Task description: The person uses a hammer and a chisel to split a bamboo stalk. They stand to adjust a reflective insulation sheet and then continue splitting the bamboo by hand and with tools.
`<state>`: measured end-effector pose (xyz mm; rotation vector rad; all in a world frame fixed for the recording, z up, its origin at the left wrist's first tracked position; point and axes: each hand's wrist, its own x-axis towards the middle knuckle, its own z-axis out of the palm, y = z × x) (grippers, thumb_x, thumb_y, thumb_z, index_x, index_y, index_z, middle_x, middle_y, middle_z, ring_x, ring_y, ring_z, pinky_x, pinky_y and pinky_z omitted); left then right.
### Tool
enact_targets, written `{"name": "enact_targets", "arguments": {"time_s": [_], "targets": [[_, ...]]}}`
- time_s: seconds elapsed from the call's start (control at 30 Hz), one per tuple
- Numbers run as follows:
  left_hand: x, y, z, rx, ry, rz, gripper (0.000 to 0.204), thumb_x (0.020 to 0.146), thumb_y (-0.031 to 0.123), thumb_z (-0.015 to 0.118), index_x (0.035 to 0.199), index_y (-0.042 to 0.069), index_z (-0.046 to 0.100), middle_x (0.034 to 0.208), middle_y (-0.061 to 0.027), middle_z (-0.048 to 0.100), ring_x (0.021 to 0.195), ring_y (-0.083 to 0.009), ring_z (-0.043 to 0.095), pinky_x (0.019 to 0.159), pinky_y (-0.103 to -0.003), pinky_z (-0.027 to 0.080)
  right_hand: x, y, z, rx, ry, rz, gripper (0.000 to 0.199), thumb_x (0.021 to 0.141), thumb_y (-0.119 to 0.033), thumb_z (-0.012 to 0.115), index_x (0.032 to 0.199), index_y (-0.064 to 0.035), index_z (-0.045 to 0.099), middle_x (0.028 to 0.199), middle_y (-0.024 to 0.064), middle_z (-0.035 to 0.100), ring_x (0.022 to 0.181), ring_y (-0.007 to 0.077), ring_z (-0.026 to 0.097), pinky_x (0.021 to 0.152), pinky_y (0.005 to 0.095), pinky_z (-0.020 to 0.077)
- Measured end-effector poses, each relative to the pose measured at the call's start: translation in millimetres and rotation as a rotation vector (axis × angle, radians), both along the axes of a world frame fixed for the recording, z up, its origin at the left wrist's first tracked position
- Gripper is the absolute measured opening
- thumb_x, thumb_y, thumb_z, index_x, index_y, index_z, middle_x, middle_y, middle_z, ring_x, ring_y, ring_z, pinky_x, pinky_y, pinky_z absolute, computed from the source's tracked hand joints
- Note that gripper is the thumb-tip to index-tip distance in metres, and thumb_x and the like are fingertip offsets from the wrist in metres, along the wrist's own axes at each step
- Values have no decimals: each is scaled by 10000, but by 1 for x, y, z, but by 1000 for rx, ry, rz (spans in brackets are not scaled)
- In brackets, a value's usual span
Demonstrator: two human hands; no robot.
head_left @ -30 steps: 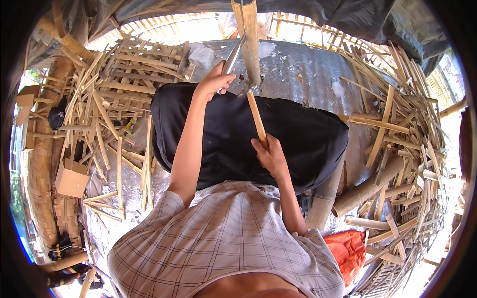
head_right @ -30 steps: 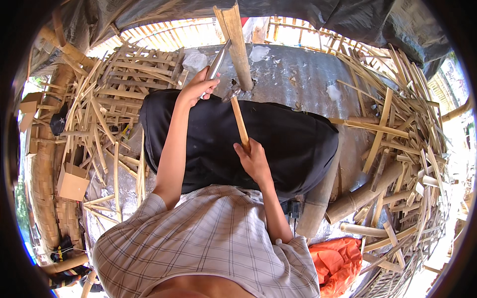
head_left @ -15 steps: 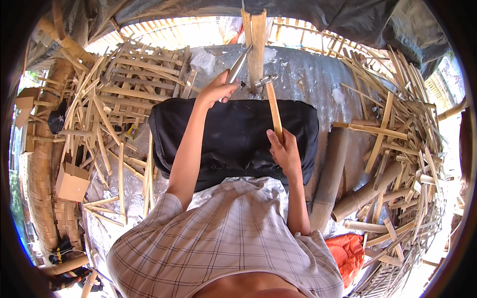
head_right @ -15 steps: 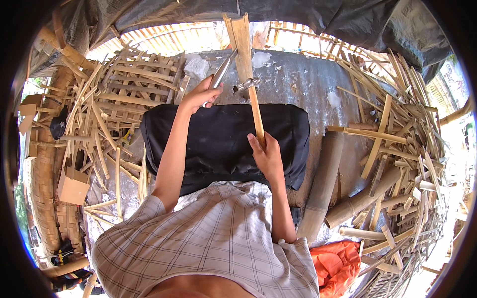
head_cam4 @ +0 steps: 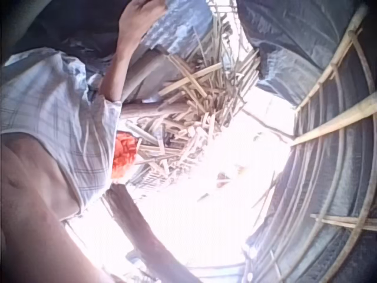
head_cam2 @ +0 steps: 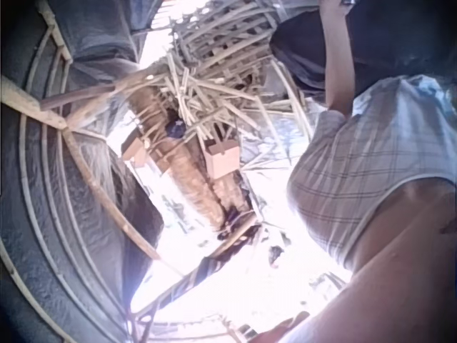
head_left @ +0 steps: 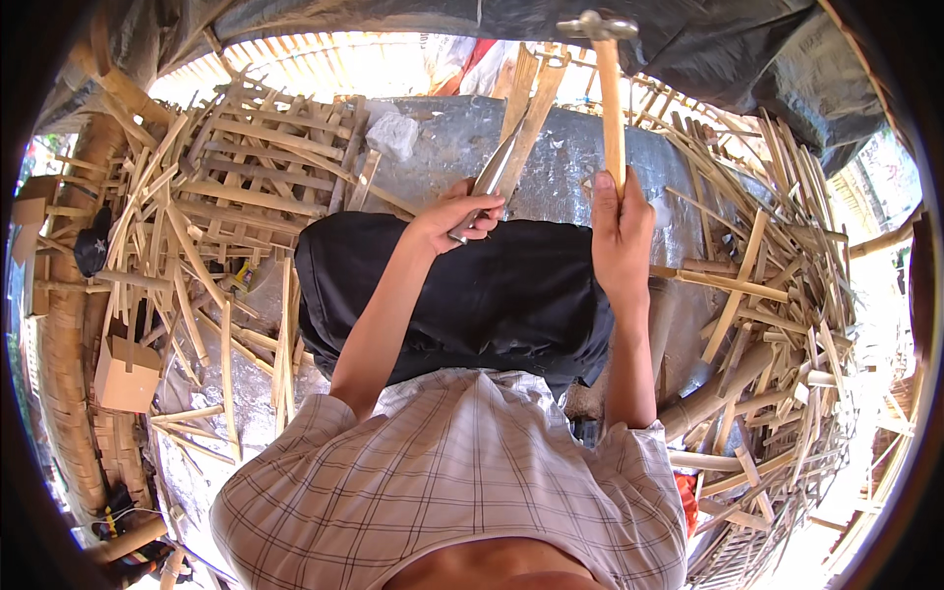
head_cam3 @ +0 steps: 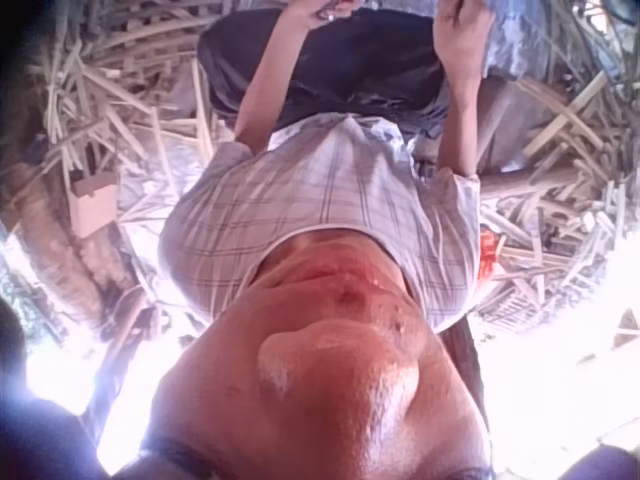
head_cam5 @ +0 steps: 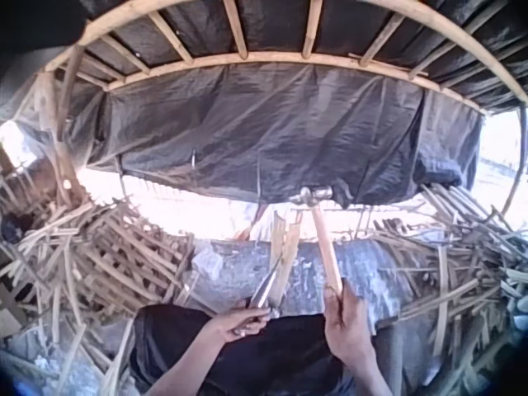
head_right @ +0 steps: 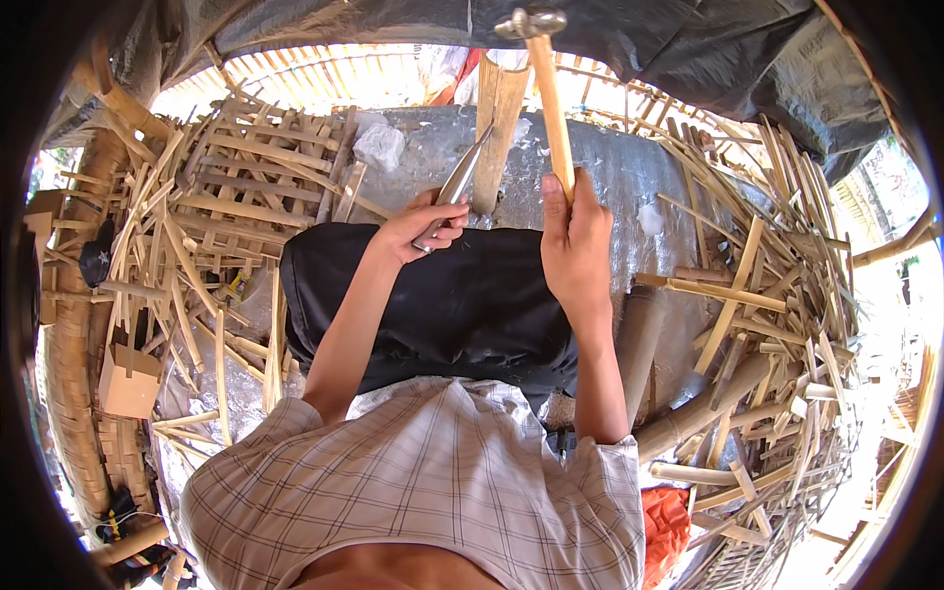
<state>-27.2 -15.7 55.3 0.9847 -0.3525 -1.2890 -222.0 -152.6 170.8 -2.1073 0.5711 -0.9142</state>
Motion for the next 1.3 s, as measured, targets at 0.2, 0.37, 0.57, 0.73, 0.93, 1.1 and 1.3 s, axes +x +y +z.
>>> {"name": "enact_targets", "arguments": {"time_s": [0.2, 0.37, 0.57, 0.73, 0.93, 1.1, 1.3], "targets": [[-12, -2, -1, -63, 94, 4, 149, 955, 52, 676, 1008, 62, 536, 710, 27, 463, 485, -17, 387, 390, -200, 274, 13, -5, -78, -284, 267, 43, 280, 1056, -184, 571, 893, 34, 509, 657, 273, 550, 578, 484, 520, 511, 472, 405], [-18, -4, -13, -136, 114, 34, 160, 951, 35, 677, 998, 82, 531, 683, 38, 450, 466, -13, 379, 378, -199, 268, 0, 16, -18, -23, 317, -51, 296, 1047, -176, 591, 853, 21, 485, 612, 268, 524, 558, 485, 477, 482, 458, 381], [-23, -11, -10, -125, 121, 66, 152, 960, 41, 665, 997, 87, 525, 671, 39, 446, 461, -10, 374, 368, -200, 261, 6, 9, -68, -108, 261, -64, 245, 1053, -147, 564, 894, 23, 491, 605, 275, 533, 552, 492, 522, 489, 473, 394], [-22, -8, -12, -120, 127, 47, 155, 963, 43, 656, 1001, 89, 513, 671, 37, 438, 458, -9, 371, 362, -200, 256, -2, 11, -23, -102, 341, 2, 231, 1051, -148, 565, 928, 39, 510, 605, 274, 531, 528, 466, 496, 483, 460, 375], [-22, -12, -6, -119, 163, 84, 151, 970, 47, 650, 1010, 90, 511, 689, 37, 443, 462, -11, 371, 365, -196, 260, 5, 1, -66, -10, 72, -131, 251, 1050, -163, 571, 953, 66, 538, 671, 251, 598, 510, 399, 509, 515, 467, 414], [-18, -10, -17, -106, 172, 74, 178, 956, 25, 654, 983, 94, 492, 696, 24, 457, 466, -21, 382, 373, -211, 273, 6, 6, -32, -105, 484, -34, 288, 1043, -209, 589, 904, 41, 552, 709, 306, 608, 660, 504, 596, 559, 529, 429], [-22, -10, -14, -91, 170, 94, 151, 968, 41, 651, 1000, 87, 510, 672, 40, 427, 454, -10, 360, 367, -201, 253, 10, 11, -25, -39, 26, -153, 192, 1040, -131, 580, 978, 32, 500, 549, 188, 479, 456, 397, 510, 459, 443, 368]]}}
